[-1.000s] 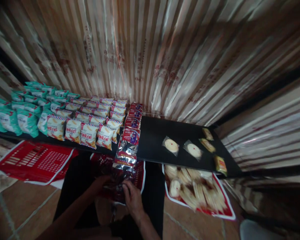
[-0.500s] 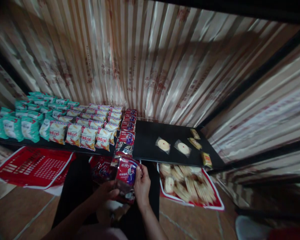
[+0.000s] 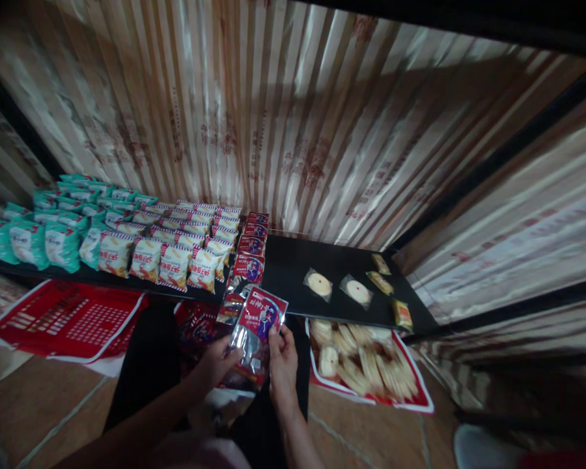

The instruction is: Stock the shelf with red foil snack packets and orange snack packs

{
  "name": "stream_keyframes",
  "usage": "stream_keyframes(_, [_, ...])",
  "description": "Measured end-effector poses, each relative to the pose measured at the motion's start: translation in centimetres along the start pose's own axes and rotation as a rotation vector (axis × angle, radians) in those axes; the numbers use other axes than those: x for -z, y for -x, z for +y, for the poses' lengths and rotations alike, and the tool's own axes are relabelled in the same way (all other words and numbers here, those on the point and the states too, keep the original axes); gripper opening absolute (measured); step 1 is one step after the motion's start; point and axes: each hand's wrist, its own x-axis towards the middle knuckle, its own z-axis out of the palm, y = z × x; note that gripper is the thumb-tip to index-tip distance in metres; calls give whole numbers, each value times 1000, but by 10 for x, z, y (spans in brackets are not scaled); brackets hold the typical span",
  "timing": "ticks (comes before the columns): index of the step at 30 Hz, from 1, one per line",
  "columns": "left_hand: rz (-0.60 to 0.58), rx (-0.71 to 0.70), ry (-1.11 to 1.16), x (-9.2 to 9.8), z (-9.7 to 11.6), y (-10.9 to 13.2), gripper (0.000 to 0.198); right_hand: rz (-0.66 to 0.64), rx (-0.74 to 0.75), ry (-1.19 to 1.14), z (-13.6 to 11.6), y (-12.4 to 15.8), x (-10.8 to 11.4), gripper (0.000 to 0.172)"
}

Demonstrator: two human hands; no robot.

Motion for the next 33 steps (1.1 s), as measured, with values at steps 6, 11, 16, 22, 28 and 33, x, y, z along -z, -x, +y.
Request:
stream_keyframes(6, [13, 12, 85, -2, 4, -7, 31, -32, 53, 80, 8, -1, -1, 75])
stream_keyframes(11, [34, 7, 134, 2, 10, -10, 36, -79, 103, 124, 10, -15, -10, 76])
stream_keyframes(16, [91, 3, 82, 8, 9, -19, 35, -99, 94, 137, 11, -23, -19, 76])
stream_keyframes(22, [78, -34, 97, 12, 12, -27, 38, -110, 94, 130, 4, -24, -29, 84])
stream_keyframes(28, [134, -48, 117, 15, 12, -42, 43, -124, 90, 153, 3, -28, -34, 84])
stream_keyframes(33, [113, 7, 168, 26, 28, -55, 37, -170, 87, 171, 1, -51, -45, 70])
